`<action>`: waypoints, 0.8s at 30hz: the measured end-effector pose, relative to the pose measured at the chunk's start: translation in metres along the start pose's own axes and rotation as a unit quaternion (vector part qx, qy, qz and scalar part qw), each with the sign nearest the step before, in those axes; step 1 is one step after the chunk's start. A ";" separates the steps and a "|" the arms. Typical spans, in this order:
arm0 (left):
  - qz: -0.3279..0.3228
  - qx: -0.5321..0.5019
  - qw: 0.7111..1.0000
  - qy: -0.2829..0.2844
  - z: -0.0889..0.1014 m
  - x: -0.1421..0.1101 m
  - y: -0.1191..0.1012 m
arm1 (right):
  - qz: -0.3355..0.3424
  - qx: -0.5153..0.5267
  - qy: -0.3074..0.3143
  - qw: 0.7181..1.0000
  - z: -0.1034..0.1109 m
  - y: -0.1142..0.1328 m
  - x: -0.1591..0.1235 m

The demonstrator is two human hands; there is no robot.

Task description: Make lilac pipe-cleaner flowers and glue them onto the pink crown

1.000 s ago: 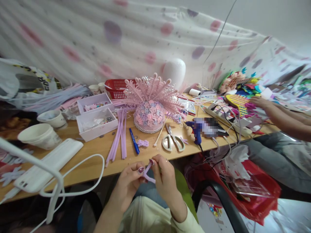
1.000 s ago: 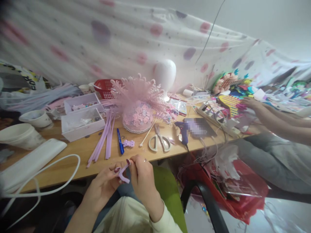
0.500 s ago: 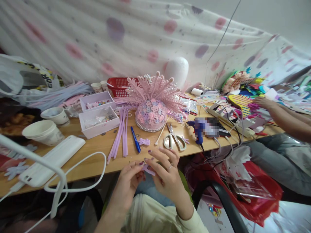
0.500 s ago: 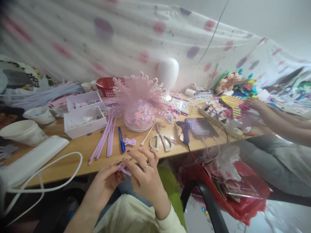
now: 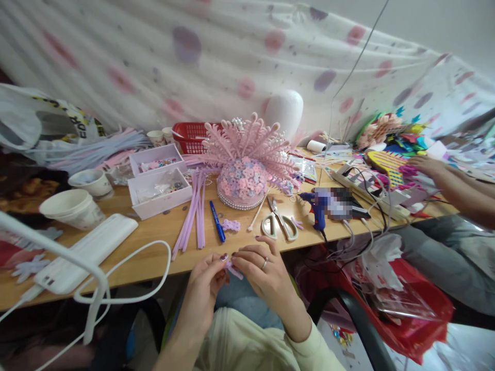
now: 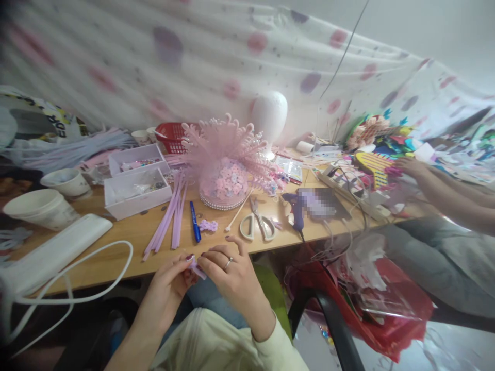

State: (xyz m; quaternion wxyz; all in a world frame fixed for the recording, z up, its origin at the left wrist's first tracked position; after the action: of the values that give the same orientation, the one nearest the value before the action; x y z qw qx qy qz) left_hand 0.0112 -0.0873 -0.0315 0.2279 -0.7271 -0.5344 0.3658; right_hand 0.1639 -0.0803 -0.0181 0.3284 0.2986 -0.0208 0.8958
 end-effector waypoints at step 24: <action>-0.107 0.091 0.990 0.028 -0.011 -0.010 0.004 | 0.033 0.054 -0.041 0.997 -0.009 0.004 0.004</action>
State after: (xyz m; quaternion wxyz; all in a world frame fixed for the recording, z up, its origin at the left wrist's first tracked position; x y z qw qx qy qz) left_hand 0.0204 -0.0970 -0.0251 0.3459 -0.6516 -0.5672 0.3662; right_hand 0.1544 -0.0791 -0.0233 0.2807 0.3516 0.0037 0.8931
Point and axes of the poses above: each hand's wrist, its own x-axis towards the middle knuckle, its own z-axis out of the back of the hand, y = z × x, the point moved 1 cm from there along x, towards the middle knuckle, and after that the axes turned 11 degrees about y, right-handed, at the moved point
